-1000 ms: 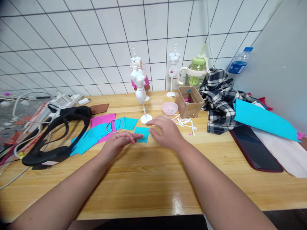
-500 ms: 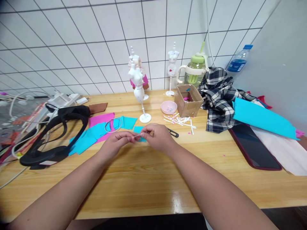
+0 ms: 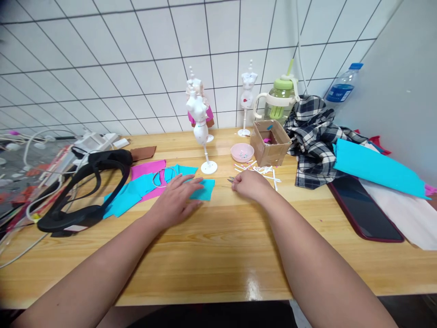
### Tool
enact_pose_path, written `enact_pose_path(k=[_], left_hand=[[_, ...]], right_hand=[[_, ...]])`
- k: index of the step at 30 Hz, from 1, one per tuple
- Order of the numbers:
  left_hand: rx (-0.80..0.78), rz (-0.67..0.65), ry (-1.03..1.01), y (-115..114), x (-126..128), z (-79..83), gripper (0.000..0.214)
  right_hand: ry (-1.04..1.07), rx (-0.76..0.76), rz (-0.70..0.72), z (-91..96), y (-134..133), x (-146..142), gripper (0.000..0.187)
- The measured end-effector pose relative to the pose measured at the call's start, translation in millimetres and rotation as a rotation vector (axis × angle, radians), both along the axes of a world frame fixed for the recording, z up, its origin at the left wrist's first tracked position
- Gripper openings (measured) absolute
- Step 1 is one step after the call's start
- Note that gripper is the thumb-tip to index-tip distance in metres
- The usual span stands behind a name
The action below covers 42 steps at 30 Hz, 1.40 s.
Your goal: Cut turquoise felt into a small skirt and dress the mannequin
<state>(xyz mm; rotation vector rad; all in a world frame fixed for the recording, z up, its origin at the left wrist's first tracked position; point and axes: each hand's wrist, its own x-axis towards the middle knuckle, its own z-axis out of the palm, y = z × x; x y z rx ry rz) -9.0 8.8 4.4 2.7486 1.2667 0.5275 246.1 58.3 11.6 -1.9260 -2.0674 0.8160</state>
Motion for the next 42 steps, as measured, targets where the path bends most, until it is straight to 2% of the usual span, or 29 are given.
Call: enact_pose_path(k=[3,6,10,15,23,28,36,39,42], left_hand=[[-0.082,-0.107,0.032,-8,14,-5.1,0.028],[-0.121,-0.148,0.074,-16,29,-11.5,0.028],[-0.119,-0.116,0.125,-15,37,-18.1,0.037],[-0.115,-0.102,0.212,-2,40,-16.0,0.053],[-0.024,-0.041,0.194,-8,47,-20.3,0.043],[-0.08,-0.143,0.19,-4,47,-19.2,0.037],[-0.146,-0.108,0.161,-1,53,-17.8,0.056],[-0.167,-0.089,0.125,-1,49,-19.7,0.069],[-0.177,-0.087,0.086,-1,45,-21.6,0.073]], right_hand=[[-0.128,0.047,0.048,-4.0,2,2,0.013],[-0.21,0.087,0.084,-2.5,-2,-1,0.016],[-0.297,0.076,0.104,3.7,-7,-4,0.019],[-0.342,0.02,0.128,9.4,-7,-6,0.022],[-0.403,0.018,0.088,12.0,-3,1,0.027],[-0.364,0.013,0.117,9.7,-3,-1,0.027],[-0.383,0.012,0.058,12.5,-1,9,0.022],[-0.435,0.077,-0.007,17.3,-1,15,0.023],[-0.436,0.148,-0.047,19.1,-4,13,0.028]])
